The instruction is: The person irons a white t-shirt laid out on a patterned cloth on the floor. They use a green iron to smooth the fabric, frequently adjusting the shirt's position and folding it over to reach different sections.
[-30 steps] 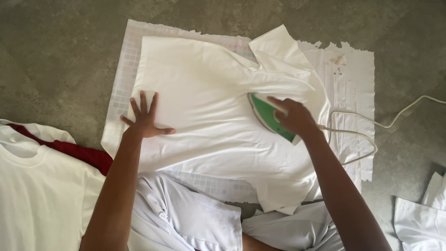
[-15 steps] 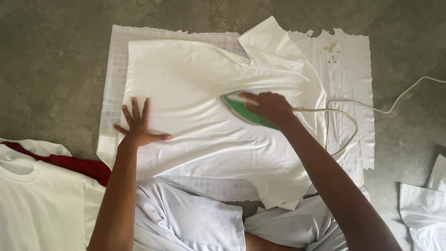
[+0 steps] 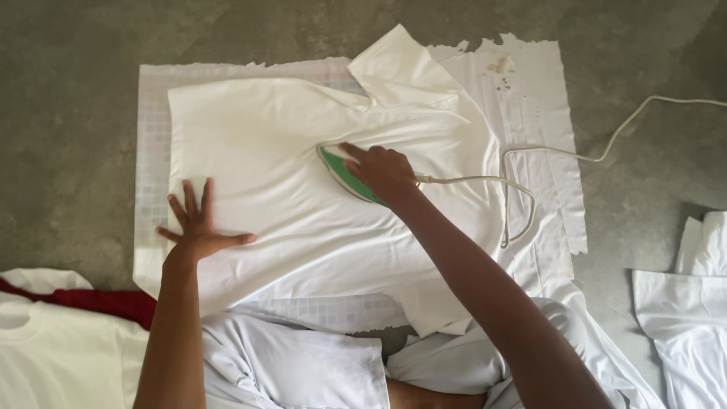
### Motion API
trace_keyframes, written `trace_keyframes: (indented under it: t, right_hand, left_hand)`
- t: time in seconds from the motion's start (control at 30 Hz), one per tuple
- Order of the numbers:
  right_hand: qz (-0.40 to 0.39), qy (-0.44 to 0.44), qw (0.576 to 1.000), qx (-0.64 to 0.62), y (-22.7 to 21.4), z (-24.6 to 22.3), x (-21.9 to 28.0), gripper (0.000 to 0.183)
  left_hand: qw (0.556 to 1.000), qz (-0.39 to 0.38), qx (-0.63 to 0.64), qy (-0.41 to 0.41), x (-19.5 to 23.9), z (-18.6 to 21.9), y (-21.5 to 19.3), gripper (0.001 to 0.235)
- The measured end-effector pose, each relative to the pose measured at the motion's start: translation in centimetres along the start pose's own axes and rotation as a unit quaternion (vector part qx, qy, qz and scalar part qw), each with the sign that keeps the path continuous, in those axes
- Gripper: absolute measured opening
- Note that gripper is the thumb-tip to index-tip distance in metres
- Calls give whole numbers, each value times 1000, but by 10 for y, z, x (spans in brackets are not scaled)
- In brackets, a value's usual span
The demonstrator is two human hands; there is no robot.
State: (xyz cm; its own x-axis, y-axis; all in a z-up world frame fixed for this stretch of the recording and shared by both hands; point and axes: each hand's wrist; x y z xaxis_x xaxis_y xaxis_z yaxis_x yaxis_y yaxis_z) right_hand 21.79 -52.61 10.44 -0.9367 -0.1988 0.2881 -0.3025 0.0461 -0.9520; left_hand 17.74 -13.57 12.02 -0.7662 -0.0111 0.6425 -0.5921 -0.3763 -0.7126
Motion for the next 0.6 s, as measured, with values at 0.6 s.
trace_keyframes:
  t: [0.6]
  right_hand:
    - [81, 274, 956, -68, -25, 185, 78, 41]
  left_hand:
    - [999, -2, -12, -46, 1, 9, -5, 153]
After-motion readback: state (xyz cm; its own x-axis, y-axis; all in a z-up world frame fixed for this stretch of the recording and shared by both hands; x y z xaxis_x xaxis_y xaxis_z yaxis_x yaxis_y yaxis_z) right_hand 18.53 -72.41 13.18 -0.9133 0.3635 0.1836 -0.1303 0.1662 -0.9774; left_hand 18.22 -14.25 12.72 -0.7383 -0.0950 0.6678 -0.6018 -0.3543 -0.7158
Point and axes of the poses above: each hand's wrist, its own x-axis away from the middle knuckle, its own y-axis out of the palm, z = x × y, and after that the axes turned 4 degrees about -z, right-handed
